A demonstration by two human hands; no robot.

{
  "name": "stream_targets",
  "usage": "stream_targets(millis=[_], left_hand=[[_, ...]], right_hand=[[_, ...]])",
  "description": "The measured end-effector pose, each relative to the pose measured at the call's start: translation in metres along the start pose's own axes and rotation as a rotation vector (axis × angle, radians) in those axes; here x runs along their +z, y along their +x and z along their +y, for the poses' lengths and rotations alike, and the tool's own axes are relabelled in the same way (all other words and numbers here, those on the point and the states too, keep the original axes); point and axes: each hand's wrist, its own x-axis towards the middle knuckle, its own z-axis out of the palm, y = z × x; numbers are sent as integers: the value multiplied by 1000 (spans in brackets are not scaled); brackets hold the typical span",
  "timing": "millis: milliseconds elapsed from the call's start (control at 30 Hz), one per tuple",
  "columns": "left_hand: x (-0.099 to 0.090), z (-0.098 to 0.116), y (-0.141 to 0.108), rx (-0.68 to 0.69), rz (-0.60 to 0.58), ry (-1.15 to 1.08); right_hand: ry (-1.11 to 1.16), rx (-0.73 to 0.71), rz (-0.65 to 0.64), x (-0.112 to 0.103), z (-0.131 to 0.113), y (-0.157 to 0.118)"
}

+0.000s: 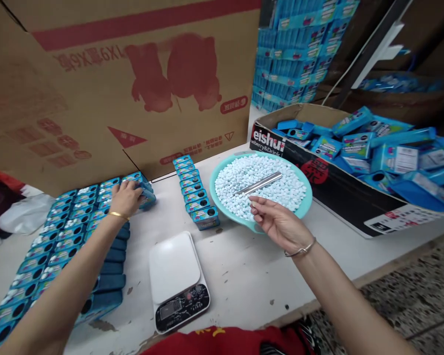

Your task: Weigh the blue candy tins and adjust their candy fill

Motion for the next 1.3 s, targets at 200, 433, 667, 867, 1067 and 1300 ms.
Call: stream_targets(millis=[200,433,667,867,1067,1300], left_hand=[[-74,60,-81,264,-87,17],[-80,129,-130,396,-281,-43],[-86,107,-150,323,-81,-331],[-73,65,-219,-26,95,-645],[-31,61,-277,-291,7,-867],[-11,66,-287,-338,17,-942]], right_hand=[[-34,113,-115,19,19,-28],[-74,290,-197,22,67,-46],[-237,374,-230,8,82,-59],[-389,521,-229,1,88,-62],[-661,382,-418,37,72,-53],[-1103,-64,-571,109,60,-39]])
